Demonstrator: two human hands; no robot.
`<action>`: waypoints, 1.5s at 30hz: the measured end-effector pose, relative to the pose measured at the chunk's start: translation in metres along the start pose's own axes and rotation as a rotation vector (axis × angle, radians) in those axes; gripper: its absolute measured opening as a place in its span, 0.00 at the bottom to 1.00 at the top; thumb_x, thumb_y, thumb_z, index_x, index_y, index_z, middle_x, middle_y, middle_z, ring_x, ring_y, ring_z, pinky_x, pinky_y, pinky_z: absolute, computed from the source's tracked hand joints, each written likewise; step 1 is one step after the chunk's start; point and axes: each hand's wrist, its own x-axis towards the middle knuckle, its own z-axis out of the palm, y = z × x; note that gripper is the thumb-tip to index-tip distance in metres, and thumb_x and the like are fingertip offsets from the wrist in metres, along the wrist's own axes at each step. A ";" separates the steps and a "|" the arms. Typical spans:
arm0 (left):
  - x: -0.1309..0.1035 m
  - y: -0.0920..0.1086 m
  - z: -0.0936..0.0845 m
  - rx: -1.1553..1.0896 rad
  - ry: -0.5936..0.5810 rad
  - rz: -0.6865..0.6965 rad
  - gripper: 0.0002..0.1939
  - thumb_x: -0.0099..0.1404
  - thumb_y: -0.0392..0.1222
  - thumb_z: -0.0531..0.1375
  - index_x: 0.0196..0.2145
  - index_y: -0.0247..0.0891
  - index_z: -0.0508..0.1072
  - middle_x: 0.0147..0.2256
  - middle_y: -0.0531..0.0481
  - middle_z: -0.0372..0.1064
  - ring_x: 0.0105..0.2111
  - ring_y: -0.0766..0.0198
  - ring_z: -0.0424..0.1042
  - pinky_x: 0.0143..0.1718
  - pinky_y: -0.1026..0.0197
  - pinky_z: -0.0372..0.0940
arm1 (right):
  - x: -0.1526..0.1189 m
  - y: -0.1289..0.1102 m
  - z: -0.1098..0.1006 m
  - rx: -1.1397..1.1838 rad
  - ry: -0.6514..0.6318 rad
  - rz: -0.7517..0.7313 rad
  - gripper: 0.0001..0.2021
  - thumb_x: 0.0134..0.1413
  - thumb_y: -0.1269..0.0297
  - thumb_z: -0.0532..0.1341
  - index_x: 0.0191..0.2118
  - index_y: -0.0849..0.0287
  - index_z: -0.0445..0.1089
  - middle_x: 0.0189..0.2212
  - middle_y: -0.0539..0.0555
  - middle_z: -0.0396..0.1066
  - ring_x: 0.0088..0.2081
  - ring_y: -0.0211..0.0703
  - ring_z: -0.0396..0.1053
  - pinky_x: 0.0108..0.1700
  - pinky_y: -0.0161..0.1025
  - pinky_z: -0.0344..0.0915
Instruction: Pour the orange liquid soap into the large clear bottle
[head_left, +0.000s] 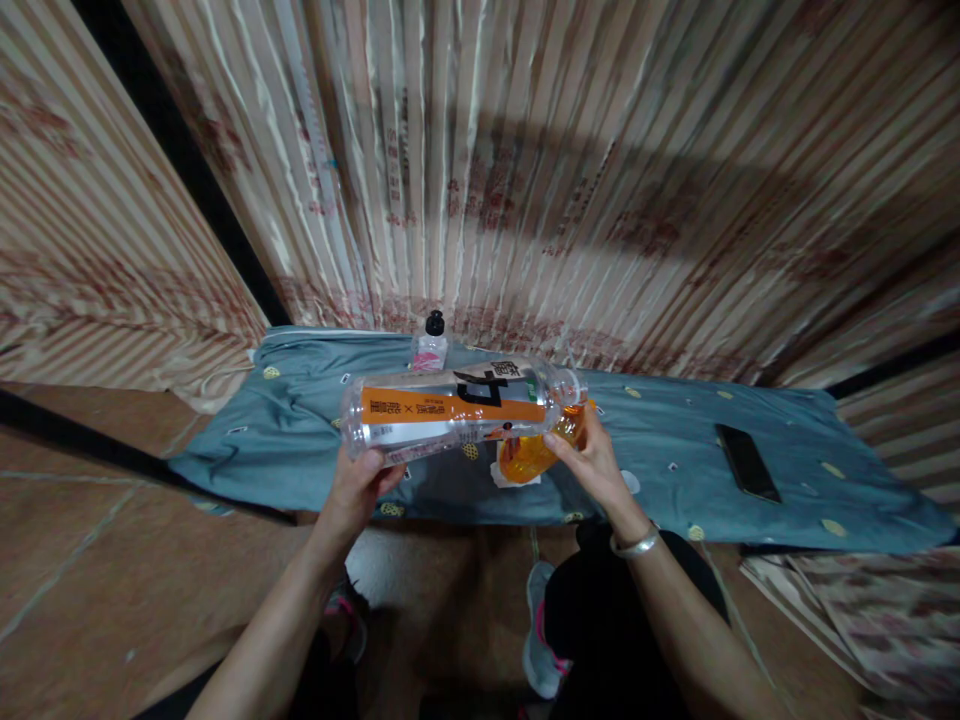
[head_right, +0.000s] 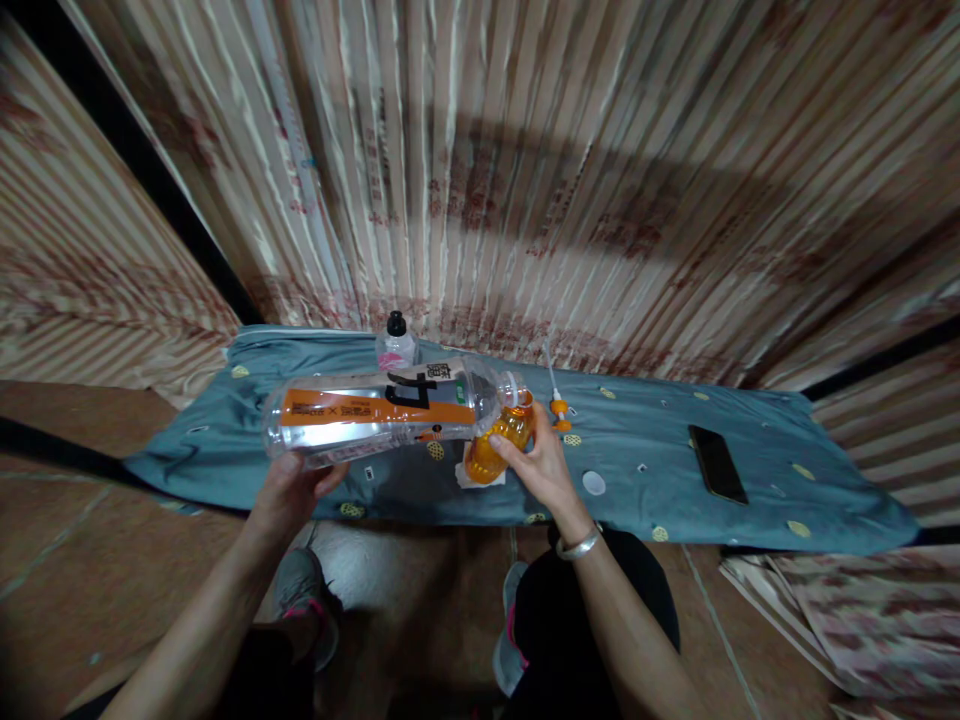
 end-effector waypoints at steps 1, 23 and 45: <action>0.000 0.000 0.000 0.005 0.004 -0.004 0.29 0.49 0.65 0.72 0.39 0.40 0.76 0.20 0.57 0.62 0.16 0.72 0.50 0.12 0.69 0.40 | 0.001 -0.001 0.000 -0.004 -0.001 -0.008 0.30 0.51 0.42 0.72 0.55 0.53 0.70 0.51 0.57 0.79 0.54 0.59 0.76 0.60 0.55 0.71; 0.004 0.015 0.007 -0.002 -0.021 0.051 0.30 0.48 0.66 0.74 0.35 0.38 0.78 0.19 0.56 0.63 0.15 0.74 0.50 0.12 0.71 0.45 | 0.006 0.002 0.020 0.040 0.153 -0.020 0.38 0.45 0.44 0.75 0.59 0.54 0.68 0.57 0.59 0.75 0.58 0.59 0.74 0.65 0.57 0.67; 0.005 0.021 0.007 -0.003 -0.053 0.047 0.29 0.50 0.66 0.74 0.36 0.38 0.77 0.19 0.58 0.61 0.15 0.74 0.49 0.13 0.69 0.44 | 0.009 -0.009 0.028 0.046 0.185 -0.019 0.32 0.44 0.50 0.76 0.54 0.56 0.69 0.48 0.59 0.79 0.50 0.58 0.77 0.58 0.54 0.71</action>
